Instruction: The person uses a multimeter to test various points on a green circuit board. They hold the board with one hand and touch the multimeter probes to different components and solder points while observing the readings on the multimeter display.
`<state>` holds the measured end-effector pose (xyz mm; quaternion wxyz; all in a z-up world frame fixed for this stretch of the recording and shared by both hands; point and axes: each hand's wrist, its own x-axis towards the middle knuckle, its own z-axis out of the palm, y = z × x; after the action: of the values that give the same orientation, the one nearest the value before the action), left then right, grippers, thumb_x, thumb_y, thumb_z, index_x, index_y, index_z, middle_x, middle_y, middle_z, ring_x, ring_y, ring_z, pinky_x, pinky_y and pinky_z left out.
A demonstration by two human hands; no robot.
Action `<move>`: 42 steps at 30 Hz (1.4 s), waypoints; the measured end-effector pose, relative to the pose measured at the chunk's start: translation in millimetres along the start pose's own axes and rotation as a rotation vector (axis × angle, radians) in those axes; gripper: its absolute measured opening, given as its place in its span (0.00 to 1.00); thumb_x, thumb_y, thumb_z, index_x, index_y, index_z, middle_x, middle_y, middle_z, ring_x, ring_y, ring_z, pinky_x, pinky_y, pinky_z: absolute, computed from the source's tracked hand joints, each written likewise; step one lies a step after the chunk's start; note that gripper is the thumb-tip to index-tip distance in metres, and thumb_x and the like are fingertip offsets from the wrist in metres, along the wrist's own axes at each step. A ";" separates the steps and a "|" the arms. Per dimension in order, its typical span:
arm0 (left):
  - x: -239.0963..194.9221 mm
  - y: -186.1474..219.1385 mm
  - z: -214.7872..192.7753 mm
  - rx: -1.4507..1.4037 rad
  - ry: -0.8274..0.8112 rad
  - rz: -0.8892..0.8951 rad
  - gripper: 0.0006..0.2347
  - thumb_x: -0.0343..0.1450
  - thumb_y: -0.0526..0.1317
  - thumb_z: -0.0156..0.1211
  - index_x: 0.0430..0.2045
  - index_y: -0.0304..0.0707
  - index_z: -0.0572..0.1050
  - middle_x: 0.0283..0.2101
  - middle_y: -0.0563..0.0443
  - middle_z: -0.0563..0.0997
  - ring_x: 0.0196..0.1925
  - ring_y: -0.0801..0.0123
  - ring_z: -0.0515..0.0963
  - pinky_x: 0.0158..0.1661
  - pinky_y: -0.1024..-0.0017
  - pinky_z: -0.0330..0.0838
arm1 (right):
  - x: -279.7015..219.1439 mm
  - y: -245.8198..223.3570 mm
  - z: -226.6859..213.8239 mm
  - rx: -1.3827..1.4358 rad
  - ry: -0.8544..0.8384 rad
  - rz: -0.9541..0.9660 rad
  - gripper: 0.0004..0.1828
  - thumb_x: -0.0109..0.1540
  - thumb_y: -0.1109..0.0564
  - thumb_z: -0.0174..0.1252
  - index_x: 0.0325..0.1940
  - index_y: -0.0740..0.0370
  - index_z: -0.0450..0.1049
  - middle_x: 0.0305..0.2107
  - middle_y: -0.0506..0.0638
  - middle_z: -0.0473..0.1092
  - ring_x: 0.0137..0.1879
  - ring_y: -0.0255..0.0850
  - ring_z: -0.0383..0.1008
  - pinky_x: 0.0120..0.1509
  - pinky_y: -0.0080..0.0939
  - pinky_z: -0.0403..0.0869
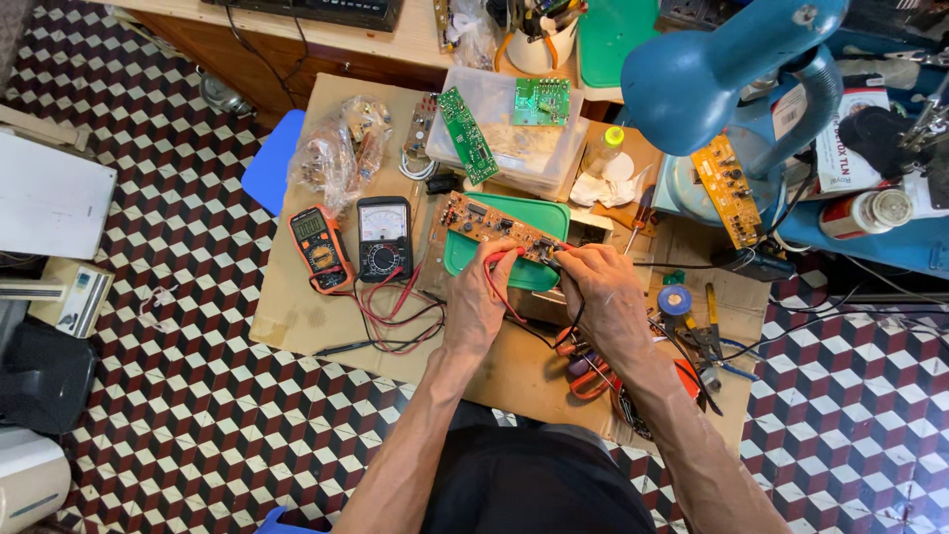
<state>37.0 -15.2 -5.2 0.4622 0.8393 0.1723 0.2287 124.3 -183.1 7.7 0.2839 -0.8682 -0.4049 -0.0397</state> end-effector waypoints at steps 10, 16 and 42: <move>27.2 -7.0 -17.1 -0.059 -0.147 0.047 0.06 0.78 0.38 0.54 0.45 0.35 0.72 0.38 0.40 0.84 0.41 0.51 0.86 0.38 0.61 0.78 | 3.7 -5.8 2.1 -0.029 0.013 0.038 0.16 0.59 0.60 0.63 0.51 0.65 0.78 0.46 0.54 0.77 0.55 0.51 0.74 0.57 0.50 0.70; 24.9 -6.1 -15.1 0.006 -0.152 0.020 0.07 0.77 0.40 0.58 0.43 0.36 0.73 0.36 0.41 0.85 0.37 0.51 0.86 0.33 0.61 0.77 | 3.3 -11.8 0.0 -0.039 0.025 0.075 0.16 0.59 0.60 0.63 0.51 0.64 0.79 0.47 0.54 0.77 0.56 0.50 0.74 0.57 0.49 0.71; 42.3 9.1 -17.1 0.034 -0.287 0.163 0.05 0.75 0.36 0.60 0.40 0.36 0.73 0.34 0.40 0.83 0.35 0.49 0.84 0.32 0.60 0.76 | 7.4 -18.7 -6.5 -0.029 -0.006 0.107 0.15 0.60 0.61 0.62 0.51 0.65 0.78 0.47 0.55 0.77 0.56 0.51 0.74 0.59 0.49 0.70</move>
<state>63.7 13.2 20.1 0.4479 0.8821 0.0398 0.1403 116.7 -171.9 24.0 0.2720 -0.8927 -0.3582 -0.0279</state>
